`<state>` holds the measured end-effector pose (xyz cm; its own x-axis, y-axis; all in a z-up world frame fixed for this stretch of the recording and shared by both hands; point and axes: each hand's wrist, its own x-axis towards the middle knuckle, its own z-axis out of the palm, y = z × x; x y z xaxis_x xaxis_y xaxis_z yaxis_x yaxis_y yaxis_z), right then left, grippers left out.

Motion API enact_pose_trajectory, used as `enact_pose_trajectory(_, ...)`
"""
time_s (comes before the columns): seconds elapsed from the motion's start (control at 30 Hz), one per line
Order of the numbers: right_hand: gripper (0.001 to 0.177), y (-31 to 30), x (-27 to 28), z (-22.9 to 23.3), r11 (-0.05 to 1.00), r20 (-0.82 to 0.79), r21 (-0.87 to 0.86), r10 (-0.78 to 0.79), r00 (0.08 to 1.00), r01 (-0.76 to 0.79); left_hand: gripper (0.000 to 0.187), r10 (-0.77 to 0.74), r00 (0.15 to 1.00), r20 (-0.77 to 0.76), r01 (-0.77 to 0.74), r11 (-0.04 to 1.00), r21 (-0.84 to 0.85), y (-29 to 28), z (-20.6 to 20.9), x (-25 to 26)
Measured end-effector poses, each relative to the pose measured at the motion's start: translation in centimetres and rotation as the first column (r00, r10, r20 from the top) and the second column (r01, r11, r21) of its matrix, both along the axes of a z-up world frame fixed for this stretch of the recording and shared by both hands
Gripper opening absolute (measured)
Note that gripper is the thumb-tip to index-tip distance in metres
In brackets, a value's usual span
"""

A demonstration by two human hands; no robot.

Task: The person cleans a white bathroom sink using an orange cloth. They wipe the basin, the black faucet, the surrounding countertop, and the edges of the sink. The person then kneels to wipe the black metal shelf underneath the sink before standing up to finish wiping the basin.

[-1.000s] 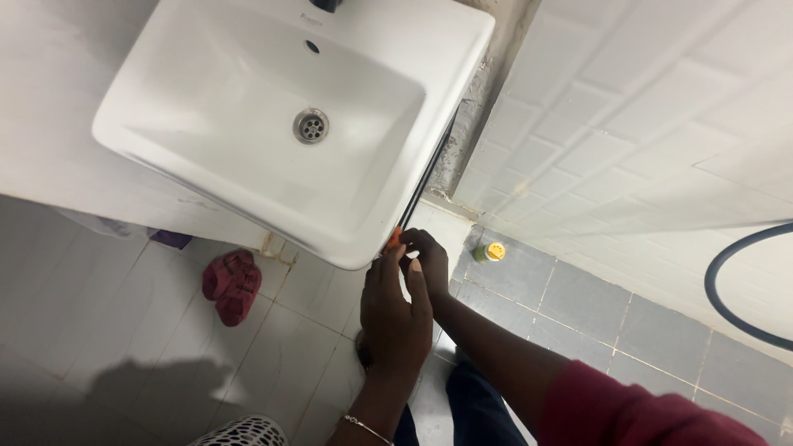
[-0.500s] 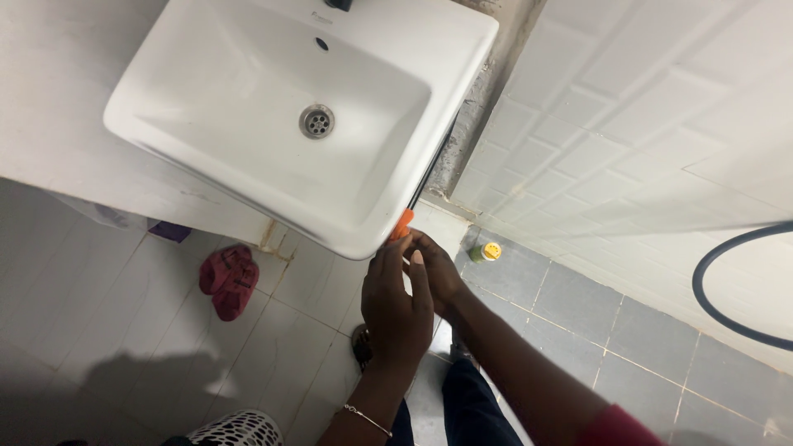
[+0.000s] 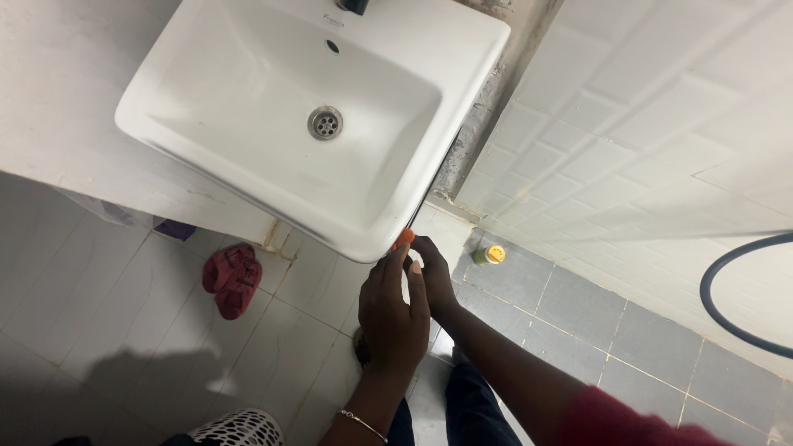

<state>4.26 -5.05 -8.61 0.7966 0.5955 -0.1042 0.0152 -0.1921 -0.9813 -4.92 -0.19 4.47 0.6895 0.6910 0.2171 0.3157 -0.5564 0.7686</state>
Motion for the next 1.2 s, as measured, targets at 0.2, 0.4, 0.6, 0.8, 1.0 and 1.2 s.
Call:
enact_pose_trajectory(0.2, 0.028, 0.4, 0.9, -1.2, 0.998, -0.14, -0.054, -0.037, 0.989, 0.03, 0.039, 0.01, 1.0, -0.021, -0.01, 1.0, -0.011, 0.1, 0.0, 0.3)
enact_pose_trajectory(0.4, 0.027, 0.9, 1.3, -0.4, 0.994, -0.597, 0.077, -0.012, 0.802, 0.072, 0.032, 0.087, 0.996, 0.015, -0.086, 0.995, -0.048, 0.3, -1.3, -0.6)
enact_pose_trajectory(0.6, 0.032, -0.8, 1.3, 1.3, 0.949, -0.875, 0.187, 0.043, 0.482, 0.254, 0.036, 0.249, 0.963, -0.101, -0.269, 0.902, -0.338, -0.3, -5.7, -1.1)
enact_pose_trajectory(0.8, 0.036, -2.7, -1.4, 3.6, 0.999, -0.698, 0.039, 0.012, 0.716, 0.02, 0.067, 0.313, 0.922, -0.229, -0.367, 0.519, -0.772, 0.5, -8.0, -0.5)
enact_pose_trajectory(1.0, 0.034, -3.6, -1.3, 4.5, 0.989, -0.579, -0.08, 0.055, 0.813, -0.124, 0.039, 0.371, 0.886, -0.279, -0.431, 0.431, -0.793, 0.7, -7.5, -0.2)
enact_pose_trajectory(1.2, 0.03, -3.5, 0.0, 5.6, 0.994, -0.656, 0.017, -0.067, 0.752, 0.104, 0.033, 0.465, 0.886, 0.001, -0.092, 0.178, -0.98, 4.6, -10.0, 2.5)
